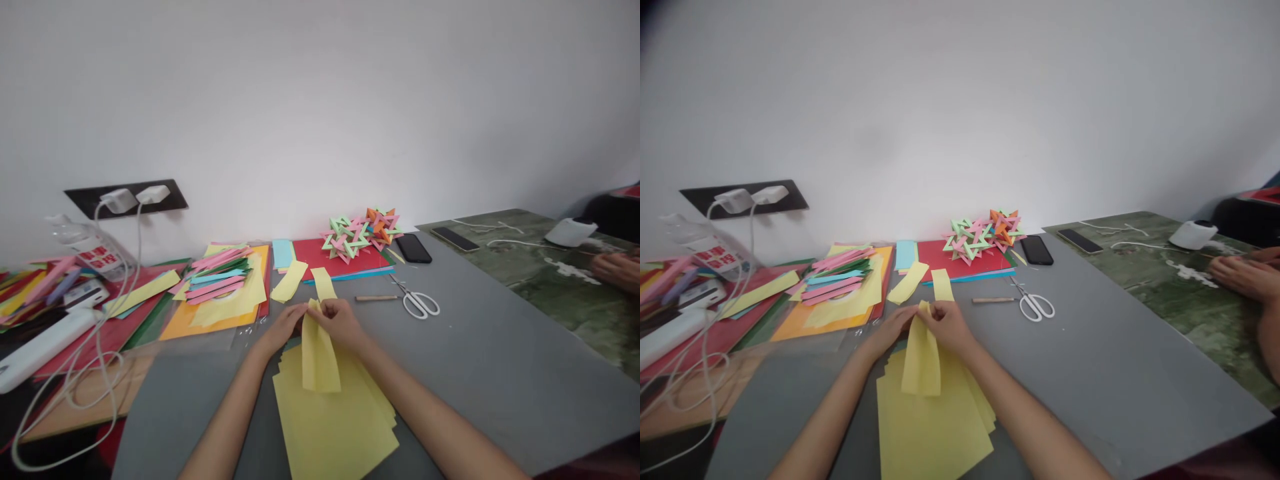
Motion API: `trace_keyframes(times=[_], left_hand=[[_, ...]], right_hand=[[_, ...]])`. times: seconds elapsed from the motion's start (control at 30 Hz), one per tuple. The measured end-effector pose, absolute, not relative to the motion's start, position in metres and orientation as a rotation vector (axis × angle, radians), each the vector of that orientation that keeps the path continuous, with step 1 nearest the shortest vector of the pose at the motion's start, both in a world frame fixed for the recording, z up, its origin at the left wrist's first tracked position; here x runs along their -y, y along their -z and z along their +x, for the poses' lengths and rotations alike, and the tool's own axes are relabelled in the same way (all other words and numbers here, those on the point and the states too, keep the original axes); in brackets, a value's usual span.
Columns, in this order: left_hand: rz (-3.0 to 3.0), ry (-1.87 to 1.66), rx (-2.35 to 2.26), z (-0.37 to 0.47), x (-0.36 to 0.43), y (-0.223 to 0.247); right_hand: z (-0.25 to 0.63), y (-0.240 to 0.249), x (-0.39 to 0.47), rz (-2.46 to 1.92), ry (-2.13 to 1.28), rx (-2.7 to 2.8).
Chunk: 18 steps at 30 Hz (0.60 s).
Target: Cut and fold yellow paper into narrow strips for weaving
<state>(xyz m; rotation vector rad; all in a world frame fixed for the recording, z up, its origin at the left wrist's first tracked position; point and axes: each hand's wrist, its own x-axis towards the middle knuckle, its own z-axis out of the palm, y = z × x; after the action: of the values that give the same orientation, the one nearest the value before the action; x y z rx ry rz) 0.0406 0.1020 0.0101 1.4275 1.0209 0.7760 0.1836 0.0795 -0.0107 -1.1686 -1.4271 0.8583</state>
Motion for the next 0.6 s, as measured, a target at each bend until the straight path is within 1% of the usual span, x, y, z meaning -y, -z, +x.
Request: trace_keyframes(times=[0.3,0.5,0.6], left_hand=[[1.37,-0.747,-1.08,0.041,-0.11,-0.014],[1.363,-0.782,-1.001,0.04,-0.112,-0.009],[1.333,-0.764,-0.99,0.039,-0.113,-0.006]], right_hand=[[0.193,0.012,-0.089,-1.076,-1.092,1.242],[0.194,0.009,-0.086,-1.052,-1.036,1.343],[0.194,0.01,-0.086,-1.015,-1.074,1.302]])
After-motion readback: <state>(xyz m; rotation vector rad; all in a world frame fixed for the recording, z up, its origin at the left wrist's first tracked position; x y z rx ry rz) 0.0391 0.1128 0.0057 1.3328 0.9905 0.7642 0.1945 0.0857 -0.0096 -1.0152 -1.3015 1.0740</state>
